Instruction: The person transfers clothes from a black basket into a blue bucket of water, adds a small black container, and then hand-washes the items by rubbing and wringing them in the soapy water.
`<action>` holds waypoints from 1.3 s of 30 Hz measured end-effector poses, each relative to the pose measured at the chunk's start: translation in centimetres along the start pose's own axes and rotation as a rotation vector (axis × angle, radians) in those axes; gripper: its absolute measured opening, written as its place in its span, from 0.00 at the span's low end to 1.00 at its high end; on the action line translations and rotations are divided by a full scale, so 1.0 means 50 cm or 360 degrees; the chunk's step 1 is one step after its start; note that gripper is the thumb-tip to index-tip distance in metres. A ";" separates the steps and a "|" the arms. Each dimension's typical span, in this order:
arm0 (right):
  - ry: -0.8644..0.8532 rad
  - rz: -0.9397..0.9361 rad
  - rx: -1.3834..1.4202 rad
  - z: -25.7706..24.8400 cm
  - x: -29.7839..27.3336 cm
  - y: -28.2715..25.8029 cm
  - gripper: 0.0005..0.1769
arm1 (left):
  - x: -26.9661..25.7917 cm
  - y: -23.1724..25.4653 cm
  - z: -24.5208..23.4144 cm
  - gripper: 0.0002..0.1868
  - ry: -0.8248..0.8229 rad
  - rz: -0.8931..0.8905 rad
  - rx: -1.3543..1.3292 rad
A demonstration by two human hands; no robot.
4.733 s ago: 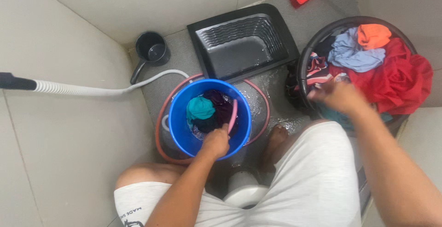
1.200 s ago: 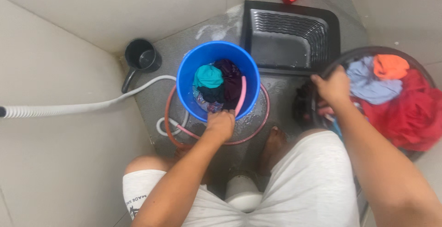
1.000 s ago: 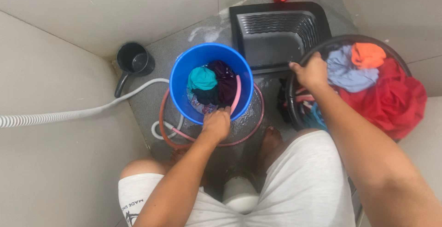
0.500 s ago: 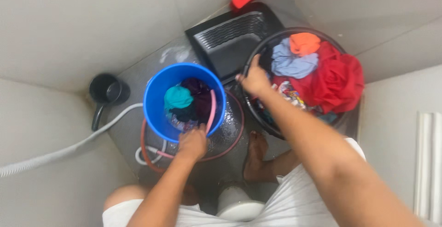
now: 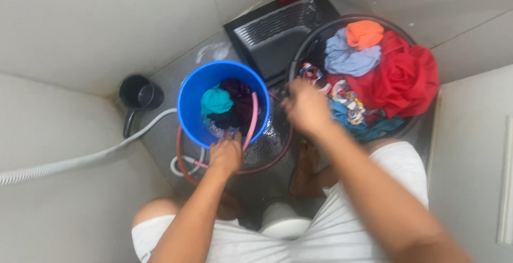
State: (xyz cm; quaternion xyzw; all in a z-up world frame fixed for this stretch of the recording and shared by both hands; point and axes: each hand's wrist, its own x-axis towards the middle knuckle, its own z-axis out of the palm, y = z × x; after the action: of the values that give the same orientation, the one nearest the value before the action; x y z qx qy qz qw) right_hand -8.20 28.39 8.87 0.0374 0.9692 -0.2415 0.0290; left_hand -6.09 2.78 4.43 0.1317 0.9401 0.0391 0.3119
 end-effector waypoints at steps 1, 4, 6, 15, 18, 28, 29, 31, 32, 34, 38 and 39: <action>-0.0055 0.0150 0.0025 -0.022 0.021 0.028 0.27 | -0.005 -0.002 0.000 0.34 0.0053 0.0047 -0.0015; -0.0260 0.0226 -0.0214 -0.097 0.095 0.128 0.35 | -0.007 -0.004 -0.008 0.32 0.0024 0.0075 -0.0044; -0.0334 0.0230 -0.0246 -0.085 0.100 0.166 0.40 | -0.002 -0.005 -0.016 0.33 0.0018 0.0089 -0.0065; -0.1058 0.0323 -0.0715 0.047 0.113 0.179 0.72 | 0.007 0.002 -0.033 0.32 0.0168 0.0201 -0.0235; -0.1069 0.0162 -0.0680 0.094 0.127 0.213 0.55 | 0.011 0.004 -0.044 0.31 0.0172 0.0223 -0.0249; -0.0023 -0.0175 0.0184 -0.177 0.127 0.083 0.13 | -0.014 -0.003 -0.100 0.34 0.0561 0.0324 -0.0600; -0.0048 -0.0250 0.0683 -0.228 0.121 0.020 0.12 | -0.011 -0.003 -0.112 0.34 0.0572 0.0321 -0.0600; 0.0090 -0.0465 0.1020 -0.309 0.092 -0.097 0.10 | -0.017 -0.008 -0.130 0.39 0.0690 0.0412 -0.1068; 0.0263 -0.0606 0.0844 -0.345 0.078 -0.147 0.10 | -0.017 -0.008 -0.139 0.39 0.0688 0.0406 -0.1072; 0.0138 -0.0699 0.1101 -0.385 0.072 -0.236 0.08 | -0.018 -0.009 -0.162 0.53 0.0869 0.0669 -0.1686; 0.0019 -0.0879 0.1128 -0.377 0.086 -0.342 0.13 | -0.035 -0.036 -0.181 0.63 0.1046 0.0882 -0.1944; 0.0116 -0.1015 0.1273 -0.349 0.090 -0.359 0.10 | -0.029 -0.048 -0.176 0.61 0.1045 0.0897 -0.2011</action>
State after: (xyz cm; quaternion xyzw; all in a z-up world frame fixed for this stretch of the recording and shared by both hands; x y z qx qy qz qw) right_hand -14.90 21.07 32.28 -0.2436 0.7646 -0.5889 -0.0966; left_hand -10.79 0.15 11.96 0.1448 0.7143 0.6846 0.0108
